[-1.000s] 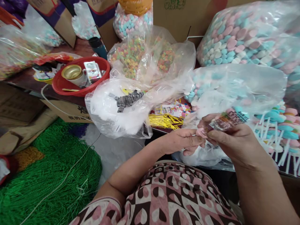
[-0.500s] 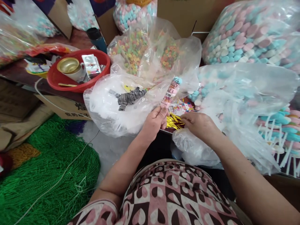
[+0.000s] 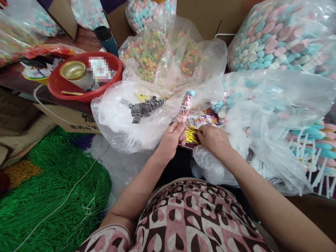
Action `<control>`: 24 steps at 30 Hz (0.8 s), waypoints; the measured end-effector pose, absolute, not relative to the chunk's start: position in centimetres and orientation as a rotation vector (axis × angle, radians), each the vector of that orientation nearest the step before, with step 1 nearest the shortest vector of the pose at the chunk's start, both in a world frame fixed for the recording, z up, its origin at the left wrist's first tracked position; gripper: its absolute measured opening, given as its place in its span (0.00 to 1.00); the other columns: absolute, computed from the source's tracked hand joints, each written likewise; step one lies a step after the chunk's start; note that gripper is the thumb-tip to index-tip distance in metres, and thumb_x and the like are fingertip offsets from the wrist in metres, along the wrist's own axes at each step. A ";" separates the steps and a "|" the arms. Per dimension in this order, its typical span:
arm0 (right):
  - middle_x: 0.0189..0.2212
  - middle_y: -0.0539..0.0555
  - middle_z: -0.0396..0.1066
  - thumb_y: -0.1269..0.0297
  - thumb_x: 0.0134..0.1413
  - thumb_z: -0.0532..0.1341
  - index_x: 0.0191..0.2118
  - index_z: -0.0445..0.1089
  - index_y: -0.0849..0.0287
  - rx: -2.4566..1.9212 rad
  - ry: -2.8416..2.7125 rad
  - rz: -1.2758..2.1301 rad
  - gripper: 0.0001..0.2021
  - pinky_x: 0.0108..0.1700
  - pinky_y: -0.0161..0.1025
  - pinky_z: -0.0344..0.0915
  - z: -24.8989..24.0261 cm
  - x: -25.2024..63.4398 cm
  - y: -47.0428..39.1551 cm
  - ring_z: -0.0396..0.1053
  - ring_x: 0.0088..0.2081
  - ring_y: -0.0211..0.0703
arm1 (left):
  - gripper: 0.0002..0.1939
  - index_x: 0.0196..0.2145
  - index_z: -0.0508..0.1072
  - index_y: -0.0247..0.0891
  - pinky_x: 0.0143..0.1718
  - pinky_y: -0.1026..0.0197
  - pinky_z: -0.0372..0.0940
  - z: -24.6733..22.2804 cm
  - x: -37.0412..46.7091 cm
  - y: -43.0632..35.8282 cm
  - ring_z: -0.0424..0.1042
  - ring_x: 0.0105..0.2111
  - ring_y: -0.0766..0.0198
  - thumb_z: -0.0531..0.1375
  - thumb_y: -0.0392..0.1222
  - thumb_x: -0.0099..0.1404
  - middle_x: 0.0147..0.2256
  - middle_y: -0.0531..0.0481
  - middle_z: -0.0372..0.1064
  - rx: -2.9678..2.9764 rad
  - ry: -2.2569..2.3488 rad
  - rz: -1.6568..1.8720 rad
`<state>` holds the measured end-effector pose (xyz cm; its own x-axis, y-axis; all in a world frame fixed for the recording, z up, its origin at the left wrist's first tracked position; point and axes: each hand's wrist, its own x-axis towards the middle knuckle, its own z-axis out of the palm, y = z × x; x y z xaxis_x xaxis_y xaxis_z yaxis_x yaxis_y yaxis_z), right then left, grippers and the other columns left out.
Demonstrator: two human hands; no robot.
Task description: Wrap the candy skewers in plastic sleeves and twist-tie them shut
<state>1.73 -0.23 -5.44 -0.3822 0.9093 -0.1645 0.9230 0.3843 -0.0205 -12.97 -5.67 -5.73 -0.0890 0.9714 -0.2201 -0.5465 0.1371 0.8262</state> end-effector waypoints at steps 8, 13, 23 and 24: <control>0.35 0.54 0.81 0.61 0.60 0.55 0.34 0.80 0.53 1.796 2.556 -0.417 0.15 0.32 0.38 0.60 -5.4 3.9 1.2 0.74 0.34 0.46 | 0.18 0.29 0.67 0.36 0.17 0.71 0.55 -6.4 -13.0 -5.7 0.51 0.17 0.76 0.65 0.53 0.61 0.19 0.61 0.51 0.570 0.959 1.393; 0.32 0.52 0.80 0.62 0.54 0.59 0.32 0.80 0.55 2.006 2.723 -0.814 0.11 0.37 0.39 0.65 -6.0 5.6 1.5 0.75 0.35 0.46 | 0.18 0.29 0.67 0.36 0.17 0.71 0.54 -6.3 -12.9 -5.8 0.51 0.16 0.76 0.64 0.53 0.62 0.18 0.62 0.50 0.577 0.991 1.363; 0.31 0.50 0.79 0.57 0.50 0.65 0.35 0.80 0.53 2.214 2.792 -1.644 0.09 0.36 0.40 0.69 -4.7 5.7 -0.9 0.74 0.32 0.44 | 0.15 0.28 0.69 0.36 0.16 0.70 0.46 -6.3 -11.0 -5.6 0.46 0.16 0.75 0.63 0.50 0.63 0.17 0.62 0.47 0.565 1.003 1.303; 0.31 0.50 0.79 0.58 0.51 0.64 0.35 0.80 0.53 2.177 2.839 -1.624 0.09 0.36 0.40 0.69 -4.4 5.4 -1.3 0.74 0.32 0.43 | 0.13 0.28 0.69 0.36 0.16 0.70 0.46 -6.2 -10.5 -5.6 0.46 0.16 0.75 0.64 0.48 0.63 0.17 0.62 0.48 0.534 1.035 1.296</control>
